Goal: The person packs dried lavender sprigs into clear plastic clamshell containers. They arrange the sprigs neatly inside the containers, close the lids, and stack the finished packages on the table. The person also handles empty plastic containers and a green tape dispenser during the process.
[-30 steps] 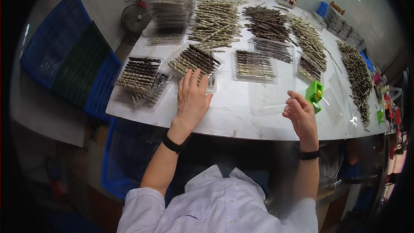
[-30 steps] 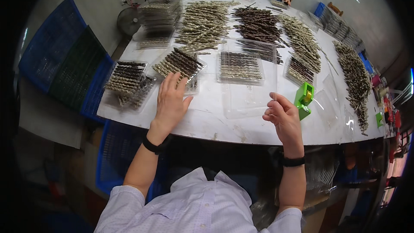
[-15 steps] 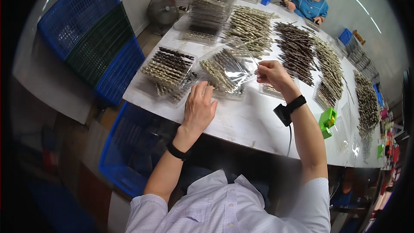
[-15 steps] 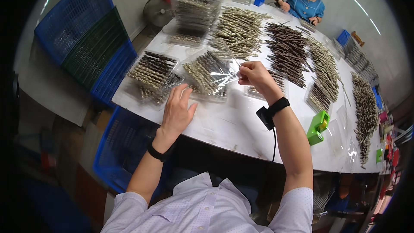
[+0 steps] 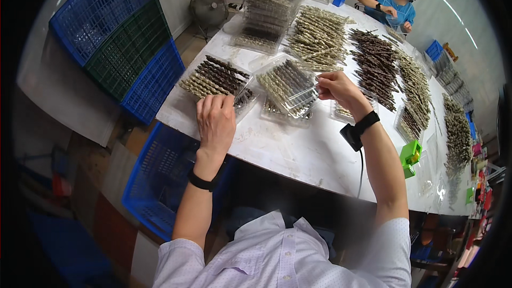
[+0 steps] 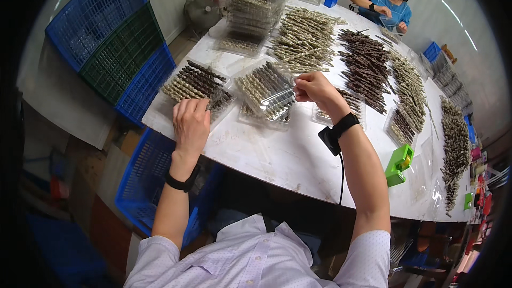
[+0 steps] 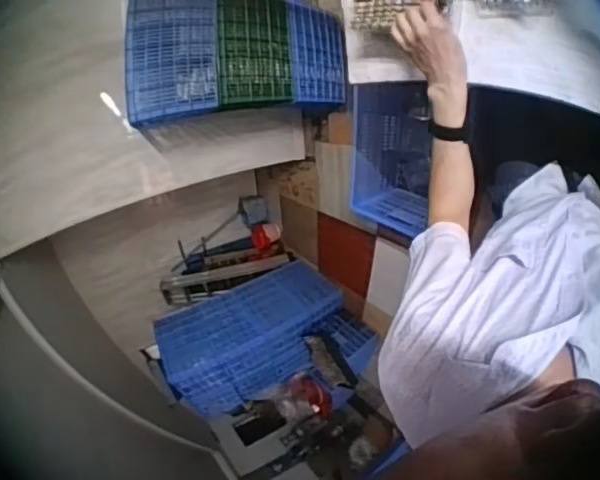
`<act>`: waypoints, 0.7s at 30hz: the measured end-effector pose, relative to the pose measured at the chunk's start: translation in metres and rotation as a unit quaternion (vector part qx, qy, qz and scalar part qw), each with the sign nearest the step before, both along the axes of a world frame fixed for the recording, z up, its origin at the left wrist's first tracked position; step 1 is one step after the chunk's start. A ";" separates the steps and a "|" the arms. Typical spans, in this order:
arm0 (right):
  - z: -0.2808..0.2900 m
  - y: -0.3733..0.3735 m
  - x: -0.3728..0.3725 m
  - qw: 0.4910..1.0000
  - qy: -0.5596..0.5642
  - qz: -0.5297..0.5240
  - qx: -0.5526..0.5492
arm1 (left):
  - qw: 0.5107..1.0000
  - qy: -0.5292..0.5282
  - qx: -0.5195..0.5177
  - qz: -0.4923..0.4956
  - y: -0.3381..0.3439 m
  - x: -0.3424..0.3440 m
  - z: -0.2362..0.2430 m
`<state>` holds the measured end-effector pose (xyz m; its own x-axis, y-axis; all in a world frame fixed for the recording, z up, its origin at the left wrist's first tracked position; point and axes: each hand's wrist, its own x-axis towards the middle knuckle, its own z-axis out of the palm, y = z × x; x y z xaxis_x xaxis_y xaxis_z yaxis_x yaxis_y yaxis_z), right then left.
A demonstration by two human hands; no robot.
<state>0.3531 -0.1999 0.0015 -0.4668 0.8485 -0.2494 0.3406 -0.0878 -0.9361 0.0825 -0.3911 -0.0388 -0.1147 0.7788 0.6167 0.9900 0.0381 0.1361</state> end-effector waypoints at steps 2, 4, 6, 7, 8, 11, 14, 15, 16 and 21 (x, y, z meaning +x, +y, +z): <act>0.000 0.000 -0.002 1.000 -0.019 -0.001 0.012 | 1.000 -0.002 -0.006 -0.013 -0.005 -0.002 0.004; 0.002 0.002 0.000 0.997 -0.053 0.018 0.046 | 1.000 -0.006 -0.006 -0.015 -0.009 -0.003 0.005; 0.001 0.006 0.002 0.994 -0.083 0.016 0.075 | 1.000 -0.008 -0.008 -0.018 -0.011 -0.003 0.008; -0.002 0.009 0.002 0.991 -0.097 0.005 0.088 | 1.000 -0.007 -0.008 -0.017 -0.011 -0.003 0.008; -0.004 0.010 0.002 0.989 -0.110 -0.007 0.101 | 1.000 -0.005 -0.007 -0.016 -0.011 -0.003 0.007; 0.004 0.005 -0.007 0.952 -0.235 -0.005 0.194 | 1.000 -0.002 -0.005 -0.007 -0.013 -0.001 0.010; -0.015 0.016 0.000 0.892 -0.317 -0.026 0.322 | 0.999 0.001 0.030 -0.039 -0.010 0.016 0.017; -0.016 0.017 -0.002 0.874 -0.338 -0.027 0.347 | 0.997 -0.003 0.039 -0.065 -0.009 0.023 0.015; -0.016 0.016 -0.004 0.865 -0.352 -0.030 0.356 | 0.995 -0.008 0.049 -0.091 -0.007 0.032 0.013; -0.017 0.009 -0.005 0.830 -0.409 -0.044 0.377 | 0.975 -0.046 -0.037 -0.213 0.013 0.080 0.002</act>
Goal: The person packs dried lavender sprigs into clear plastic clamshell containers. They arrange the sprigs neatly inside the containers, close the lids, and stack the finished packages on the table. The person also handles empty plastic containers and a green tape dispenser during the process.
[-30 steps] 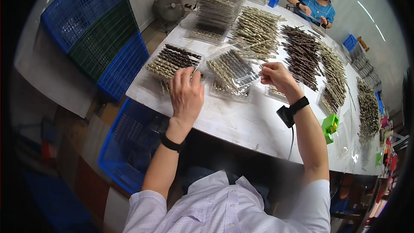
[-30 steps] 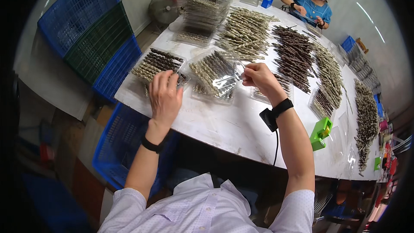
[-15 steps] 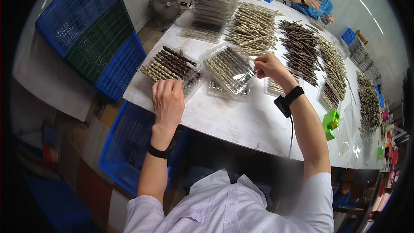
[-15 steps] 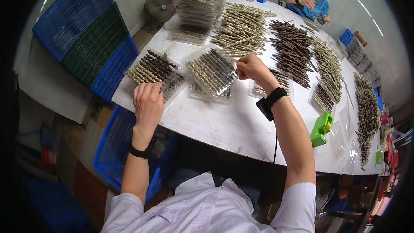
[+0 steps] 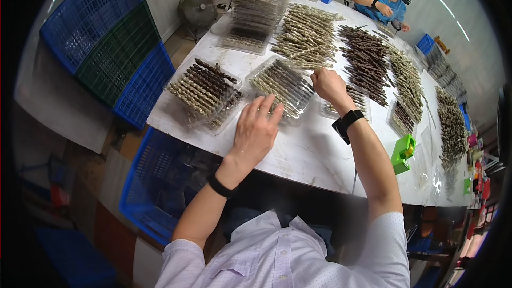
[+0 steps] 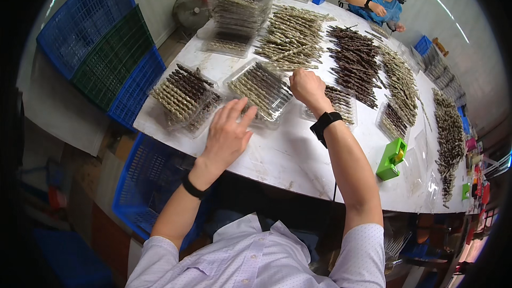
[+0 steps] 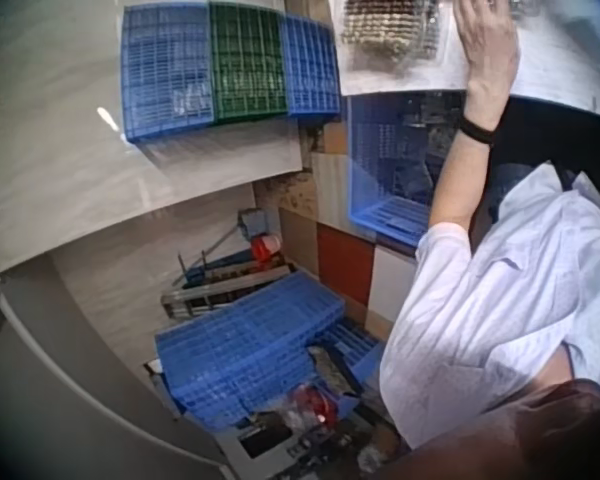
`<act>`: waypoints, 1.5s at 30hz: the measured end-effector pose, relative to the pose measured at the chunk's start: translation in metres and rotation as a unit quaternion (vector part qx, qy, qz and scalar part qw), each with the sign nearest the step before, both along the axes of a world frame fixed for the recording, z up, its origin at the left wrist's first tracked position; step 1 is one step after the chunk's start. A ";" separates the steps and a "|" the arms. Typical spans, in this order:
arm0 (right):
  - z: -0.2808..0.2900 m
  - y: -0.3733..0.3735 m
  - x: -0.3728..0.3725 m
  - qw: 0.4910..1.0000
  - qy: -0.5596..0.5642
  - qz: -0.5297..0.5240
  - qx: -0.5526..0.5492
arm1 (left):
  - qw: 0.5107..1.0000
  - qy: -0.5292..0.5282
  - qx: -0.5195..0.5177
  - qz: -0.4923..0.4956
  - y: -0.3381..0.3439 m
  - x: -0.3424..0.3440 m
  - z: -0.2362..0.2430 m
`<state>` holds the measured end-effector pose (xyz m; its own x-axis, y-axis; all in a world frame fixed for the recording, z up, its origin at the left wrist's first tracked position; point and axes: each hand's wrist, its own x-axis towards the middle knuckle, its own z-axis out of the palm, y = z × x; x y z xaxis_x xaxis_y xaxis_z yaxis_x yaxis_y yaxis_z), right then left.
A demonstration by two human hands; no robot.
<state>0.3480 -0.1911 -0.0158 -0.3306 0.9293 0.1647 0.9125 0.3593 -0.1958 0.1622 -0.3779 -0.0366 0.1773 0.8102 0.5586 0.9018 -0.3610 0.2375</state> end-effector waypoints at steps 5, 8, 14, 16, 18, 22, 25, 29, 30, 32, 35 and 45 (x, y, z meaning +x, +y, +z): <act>-0.007 0.004 0.003 0.998 -0.050 0.011 -0.024 | 0.998 0.027 -0.057 -0.006 0.016 0.007 -0.013; -0.020 0.011 0.009 0.997 -0.058 0.029 -0.037 | 0.996 0.017 -0.086 -0.012 0.015 0.007 -0.016; -0.005 0.011 0.014 0.930 0.214 0.007 -0.299 | 0.994 -0.034 -0.101 -0.022 0.012 0.002 -0.015; -0.001 0.008 0.023 0.874 0.331 -0.002 -0.356 | 0.991 -0.083 -0.097 -0.034 0.012 0.000 -0.015; 0.001 0.003 0.027 0.830 0.401 -0.008 -0.388 | 0.983 -0.151 -0.101 -0.039 0.011 -0.002 -0.014; 0.001 -0.020 0.030 0.795 0.462 -0.014 -0.393 | 0.931 -0.350 -0.103 -0.010 0.005 -0.003 -0.021; -0.002 -0.046 0.045 0.798 0.474 0.004 -0.372 | 0.778 -0.625 -0.068 0.022 -0.002 0.015 -0.021; -0.003 -0.105 0.066 0.777 0.522 0.031 -0.349 | 0.435 -0.865 -0.223 -0.113 -0.017 0.033 -0.016; -0.002 -0.122 0.072 0.771 0.524 0.028 -0.361 | 0.436 -0.864 -0.228 -0.108 -0.024 0.043 -0.016; -0.007 -0.157 0.084 0.736 0.571 -0.014 -0.363 | 0.437 -0.860 -0.243 -0.101 -0.038 0.065 -0.019; -0.016 -0.201 0.121 0.688 0.617 -0.056 -0.379 | 0.434 -0.847 -0.283 -0.115 -0.052 0.092 -0.017; -0.019 -0.301 0.209 0.607 0.677 -0.098 -0.405 | 0.329 -0.769 -0.519 -0.177 -0.064 0.151 -0.020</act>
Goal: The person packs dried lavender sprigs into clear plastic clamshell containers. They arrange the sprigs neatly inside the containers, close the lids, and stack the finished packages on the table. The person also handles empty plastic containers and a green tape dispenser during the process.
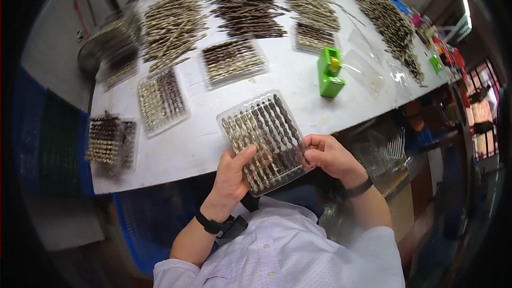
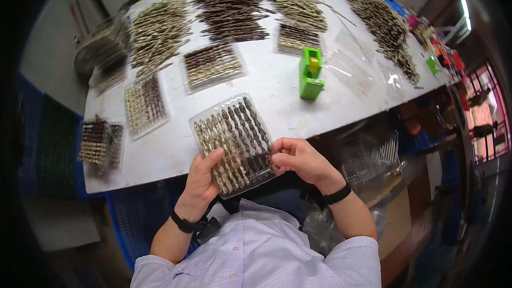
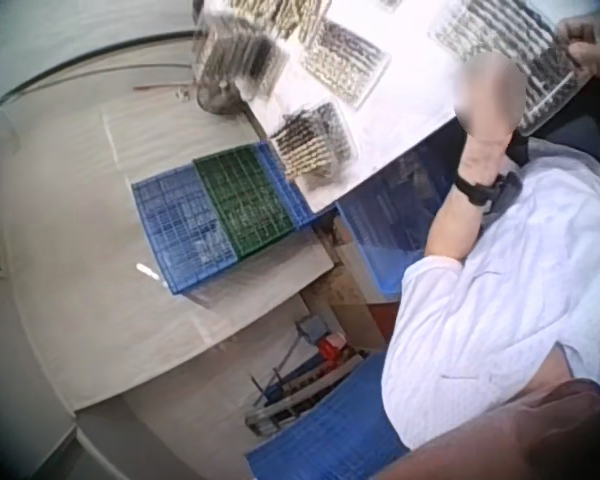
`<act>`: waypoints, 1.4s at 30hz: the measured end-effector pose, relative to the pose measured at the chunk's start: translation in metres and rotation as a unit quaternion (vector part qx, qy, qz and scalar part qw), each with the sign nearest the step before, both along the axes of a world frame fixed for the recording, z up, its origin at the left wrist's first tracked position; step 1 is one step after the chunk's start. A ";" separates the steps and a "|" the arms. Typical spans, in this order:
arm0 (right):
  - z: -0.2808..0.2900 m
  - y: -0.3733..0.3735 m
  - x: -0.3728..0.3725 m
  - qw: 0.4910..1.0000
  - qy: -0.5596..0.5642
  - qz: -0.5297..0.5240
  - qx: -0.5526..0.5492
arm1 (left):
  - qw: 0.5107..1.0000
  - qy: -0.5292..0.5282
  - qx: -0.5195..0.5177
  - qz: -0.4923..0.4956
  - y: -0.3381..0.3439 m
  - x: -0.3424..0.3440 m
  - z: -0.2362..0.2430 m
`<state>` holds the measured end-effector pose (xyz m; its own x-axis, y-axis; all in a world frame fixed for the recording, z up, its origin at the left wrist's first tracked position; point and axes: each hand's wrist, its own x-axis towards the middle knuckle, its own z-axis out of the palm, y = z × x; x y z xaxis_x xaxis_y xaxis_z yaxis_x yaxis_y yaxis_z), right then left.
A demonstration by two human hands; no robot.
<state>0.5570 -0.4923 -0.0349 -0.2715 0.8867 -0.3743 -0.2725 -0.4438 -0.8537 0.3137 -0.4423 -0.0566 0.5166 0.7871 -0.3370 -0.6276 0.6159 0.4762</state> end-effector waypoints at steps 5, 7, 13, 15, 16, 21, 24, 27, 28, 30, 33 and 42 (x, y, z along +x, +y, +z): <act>0.024 0.021 0.051 0.880 -0.368 -0.226 0.199 | 0.998 0.047 0.017 -0.046 -0.008 0.013 0.001; 0.022 0.050 0.088 0.850 -0.397 -0.299 0.175 | 0.996 0.061 0.030 -0.065 -0.012 0.019 0.000; 0.003 0.107 0.111 0.919 -0.310 -0.243 0.028 | 0.991 0.060 0.044 -0.115 -0.025 0.026 0.002; 0.003 0.109 0.111 0.918 -0.311 -0.246 0.027 | 0.990 0.060 0.050 -0.118 -0.026 0.029 0.001; 0.003 0.108 0.109 0.915 -0.302 -0.264 0.040 | 0.989 0.067 0.050 -0.120 -0.026 0.032 -0.001; 0.015 0.083 0.087 0.843 -0.327 -0.367 0.217 | 0.982 0.092 0.042 -0.158 -0.023 0.055 -0.001; 0.059 0.012 0.051 0.877 -0.328 -0.300 0.185 | 0.978 0.109 0.039 -0.175 -0.023 0.075 -0.003; 0.069 -0.073 0.010 0.924 -0.221 -0.291 0.114 | 0.978 0.087 0.002 -0.189 -0.017 0.097 -0.008; 0.074 -0.102 0.003 0.923 -0.254 -0.275 0.094 | 0.980 0.069 -0.015 -0.186 -0.014 0.105 -0.012; 0.067 -0.151 -0.007 0.928 -0.240 -0.278 0.055 | 0.979 0.049 -0.029 -0.196 -0.010 0.119 -0.020; 0.038 -0.200 -0.018 0.938 -0.139 -0.317 0.004 | 0.976 0.051 -0.048 -0.206 -0.010 0.135 -0.013; -0.035 -0.184 -0.012 0.926 -0.145 -0.346 -0.036 | 0.974 0.027 -0.077 -0.209 -0.011 0.147 -0.024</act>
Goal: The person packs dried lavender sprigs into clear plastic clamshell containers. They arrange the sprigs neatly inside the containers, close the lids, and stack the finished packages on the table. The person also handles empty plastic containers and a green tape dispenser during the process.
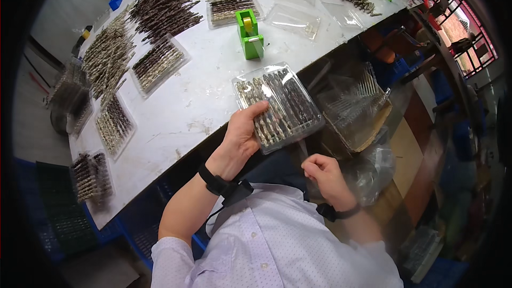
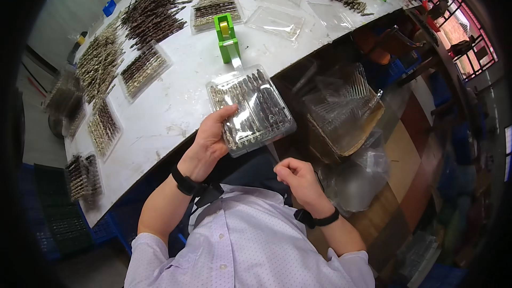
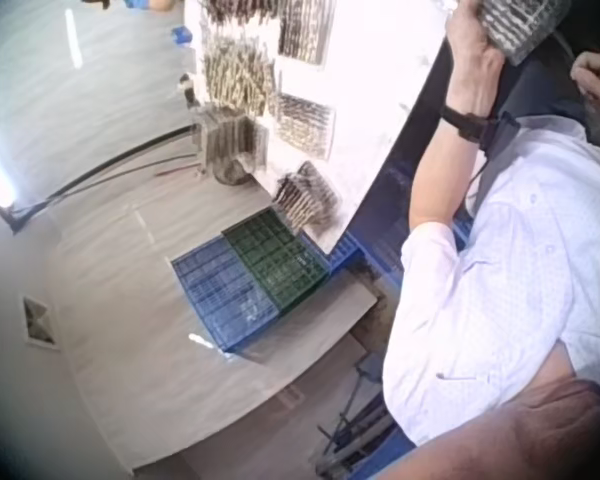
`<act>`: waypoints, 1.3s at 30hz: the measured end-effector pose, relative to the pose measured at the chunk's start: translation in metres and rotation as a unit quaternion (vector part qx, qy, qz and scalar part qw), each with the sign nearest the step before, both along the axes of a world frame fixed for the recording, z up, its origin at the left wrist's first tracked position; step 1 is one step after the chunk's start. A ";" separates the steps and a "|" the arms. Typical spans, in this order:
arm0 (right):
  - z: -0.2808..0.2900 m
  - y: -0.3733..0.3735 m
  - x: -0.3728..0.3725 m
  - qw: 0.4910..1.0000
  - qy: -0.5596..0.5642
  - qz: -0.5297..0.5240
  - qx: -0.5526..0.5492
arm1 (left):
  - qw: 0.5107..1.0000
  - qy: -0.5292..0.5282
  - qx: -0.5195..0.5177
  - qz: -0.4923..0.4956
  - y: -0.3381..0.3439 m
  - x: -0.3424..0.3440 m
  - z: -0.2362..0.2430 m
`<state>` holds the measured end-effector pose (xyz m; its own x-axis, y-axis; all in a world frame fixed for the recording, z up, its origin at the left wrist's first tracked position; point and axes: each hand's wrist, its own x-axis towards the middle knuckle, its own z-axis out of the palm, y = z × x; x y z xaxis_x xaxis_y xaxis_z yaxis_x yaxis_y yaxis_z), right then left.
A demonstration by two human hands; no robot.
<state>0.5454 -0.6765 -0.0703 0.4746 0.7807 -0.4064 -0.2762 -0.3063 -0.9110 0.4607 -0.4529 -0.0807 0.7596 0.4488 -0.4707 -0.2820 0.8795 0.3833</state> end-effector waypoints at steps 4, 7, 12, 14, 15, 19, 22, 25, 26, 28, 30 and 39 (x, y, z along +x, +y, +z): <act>-0.035 0.045 0.013 0.998 -0.035 0.014 0.059 | 0.999 -0.032 -0.020 -0.036 0.002 -0.001 0.008; -0.049 0.089 0.031 0.974 -0.145 0.017 0.171 | 0.998 -0.030 -0.010 -0.049 0.005 -0.005 0.013; -0.070 0.121 0.055 0.878 -0.409 0.091 0.232 | 0.998 0.022 0.041 -0.041 0.016 -0.009 0.013; -0.069 0.125 0.052 0.947 -0.086 0.053 0.305 | 0.997 0.035 0.054 -0.051 0.016 -0.011 0.016; -0.066 0.127 0.049 0.941 0.082 0.030 0.327 | 0.996 0.036 0.053 -0.060 0.015 -0.010 0.016; -0.063 0.135 0.062 0.958 -0.013 0.049 0.281 | 0.997 0.027 0.036 -0.063 0.013 -0.010 0.026; -0.032 0.131 0.085 0.977 0.040 0.042 0.203 | 0.996 0.014 0.047 -0.076 0.017 -0.011 0.027; -0.027 0.123 0.110 0.980 -0.134 -0.054 0.136 | 0.994 0.005 0.077 -0.073 0.016 -0.009 0.024; -0.026 0.120 0.121 0.965 -0.175 -0.098 0.167 | 0.994 0.006 0.074 -0.076 0.016 -0.010 0.027; 0.025 0.106 0.115 0.936 -0.300 -0.035 0.183 | 0.994 -0.001 0.084 -0.071 0.015 -0.011 0.029; 0.067 0.096 0.104 0.837 -0.483 0.108 0.234 | 0.993 -0.012 0.094 -0.069 0.014 -0.012 0.031; 0.062 0.143 0.104 0.628 -0.692 0.299 0.193 | 0.984 -0.020 0.165 -0.064 0.018 -0.014 0.028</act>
